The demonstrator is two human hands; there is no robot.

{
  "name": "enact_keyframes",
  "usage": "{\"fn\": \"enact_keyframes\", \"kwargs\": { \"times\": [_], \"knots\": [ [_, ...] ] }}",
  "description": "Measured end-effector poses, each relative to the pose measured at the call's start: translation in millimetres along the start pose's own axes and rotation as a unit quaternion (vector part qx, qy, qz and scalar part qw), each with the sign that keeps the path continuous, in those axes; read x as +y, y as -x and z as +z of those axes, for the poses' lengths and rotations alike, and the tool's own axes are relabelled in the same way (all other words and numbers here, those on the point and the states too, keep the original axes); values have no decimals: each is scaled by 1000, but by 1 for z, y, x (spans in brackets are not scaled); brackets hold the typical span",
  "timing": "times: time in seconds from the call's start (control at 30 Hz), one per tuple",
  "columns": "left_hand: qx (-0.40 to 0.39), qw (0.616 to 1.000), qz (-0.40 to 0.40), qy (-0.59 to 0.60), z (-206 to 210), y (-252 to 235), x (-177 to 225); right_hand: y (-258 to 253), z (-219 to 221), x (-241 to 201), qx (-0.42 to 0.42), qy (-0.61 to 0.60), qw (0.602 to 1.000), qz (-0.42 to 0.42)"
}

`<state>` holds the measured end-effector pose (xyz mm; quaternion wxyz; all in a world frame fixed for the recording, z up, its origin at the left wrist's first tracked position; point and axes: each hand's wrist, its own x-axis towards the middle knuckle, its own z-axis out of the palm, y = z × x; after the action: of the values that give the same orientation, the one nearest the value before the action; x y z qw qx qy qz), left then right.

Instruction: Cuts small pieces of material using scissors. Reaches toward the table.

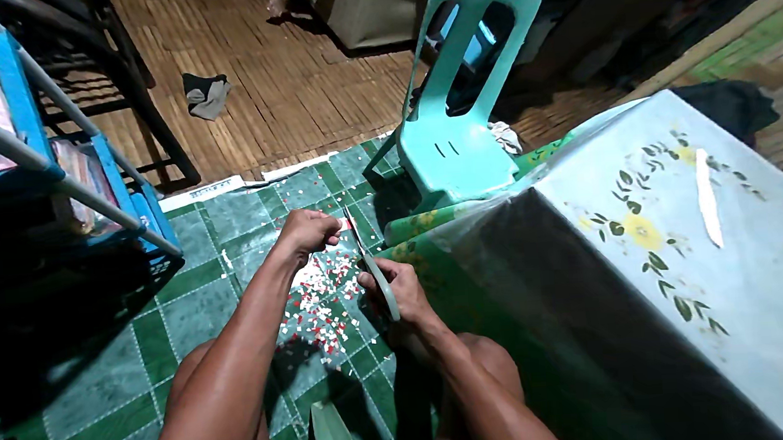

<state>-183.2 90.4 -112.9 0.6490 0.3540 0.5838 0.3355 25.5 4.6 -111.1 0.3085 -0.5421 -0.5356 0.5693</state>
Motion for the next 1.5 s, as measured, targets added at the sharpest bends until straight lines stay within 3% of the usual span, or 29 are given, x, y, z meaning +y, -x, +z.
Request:
{"fn": "enact_keyframes", "kwargs": {
  "times": [0.27, 0.53, 0.87, 1.5],
  "knots": [
    [11, 1000, -5, 19, 1, -1, 1, -2, 2, 4, 5, 6, 1000, 6],
    [31, 999, 24, 35, -4, -1, 0, -3, 0, 14, -46, 20, 997, -55],
    [-16, 999, 40, 17, 3, 6, -3, -6, 4, 11, -32, 23, 998, -45],
    [-14, 999, 33, 20, 1, 3, -3, -2, 8, 5, -4, 6, 1000, -12]
  ]
}}
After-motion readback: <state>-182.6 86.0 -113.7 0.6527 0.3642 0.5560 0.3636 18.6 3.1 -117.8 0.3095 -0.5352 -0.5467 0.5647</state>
